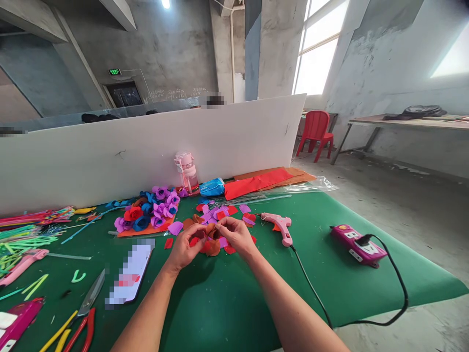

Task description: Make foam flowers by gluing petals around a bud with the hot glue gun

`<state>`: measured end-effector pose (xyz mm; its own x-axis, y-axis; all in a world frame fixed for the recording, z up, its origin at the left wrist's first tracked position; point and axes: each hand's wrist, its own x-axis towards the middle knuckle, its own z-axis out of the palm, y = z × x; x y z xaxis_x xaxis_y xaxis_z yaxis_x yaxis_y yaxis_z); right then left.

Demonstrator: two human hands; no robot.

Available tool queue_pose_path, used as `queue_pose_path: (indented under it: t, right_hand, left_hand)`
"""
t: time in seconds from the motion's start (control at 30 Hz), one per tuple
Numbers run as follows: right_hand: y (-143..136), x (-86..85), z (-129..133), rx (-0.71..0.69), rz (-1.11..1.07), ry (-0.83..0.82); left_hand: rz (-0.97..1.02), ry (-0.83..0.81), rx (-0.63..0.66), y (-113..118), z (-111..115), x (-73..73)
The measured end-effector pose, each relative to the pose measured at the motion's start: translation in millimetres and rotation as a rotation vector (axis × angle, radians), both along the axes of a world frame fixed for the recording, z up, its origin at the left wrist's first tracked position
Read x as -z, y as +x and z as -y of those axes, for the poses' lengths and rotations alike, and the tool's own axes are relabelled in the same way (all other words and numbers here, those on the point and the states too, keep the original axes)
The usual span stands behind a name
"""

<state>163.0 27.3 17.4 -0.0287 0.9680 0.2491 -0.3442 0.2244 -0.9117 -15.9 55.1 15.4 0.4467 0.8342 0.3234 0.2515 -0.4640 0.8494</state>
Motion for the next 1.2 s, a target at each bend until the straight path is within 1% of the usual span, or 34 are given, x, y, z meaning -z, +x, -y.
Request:
queue_pose_path:
  t: [0.17,0.27,0.53,0.63,0.77,0.87,0.97,1.1,1.2]
  right_hand:
    - [1.3,0.6,-0.8,-0.02,0.028,-0.002]
    - [4.1,1.7,-1.6,-0.043,0.094,0.035]
    - [8.1,4.1,-2.0,-0.036,0.219,0.081]
    - [7.1,4.1,-2.2,-0.042,0.212,0.073]
    - [6.0,2.1,-1.9,-0.062,0.138,0.05]
    - [5.3,0.4,-1.0,-0.11,0.046,-0.016]
    - [4.9,0.0,-0.5,-0.121,-0.008,-0.09]
    - [5.5,-0.4,-0.3,-0.067,-0.02,-0.124]
    - [5.4,-1.9,-0.1,-0.022,-0.04,-0.102]
  left_hand:
    - [-0.004,0.057,-0.058,1.9,-2.7,1.0]
    - [-0.015,0.12,-0.071,1.1,-5.0,1.9]
    - [-0.085,0.232,-0.096,0.7,-5.0,1.0]
    - [-0.083,0.237,-0.094,1.2,-5.1,0.6]
    - [-0.069,0.229,-0.07,3.0,-3.3,-2.3]
    - [-0.049,0.195,-0.038,4.9,-1.4,-3.4]
    - [0.005,0.093,-0.031,6.4,-1.6,0.8]
    - [0.182,-0.121,-0.097,8.3,-4.6,9.3]
    - [0.317,-0.212,-0.146,10.3,-5.8,10.8]
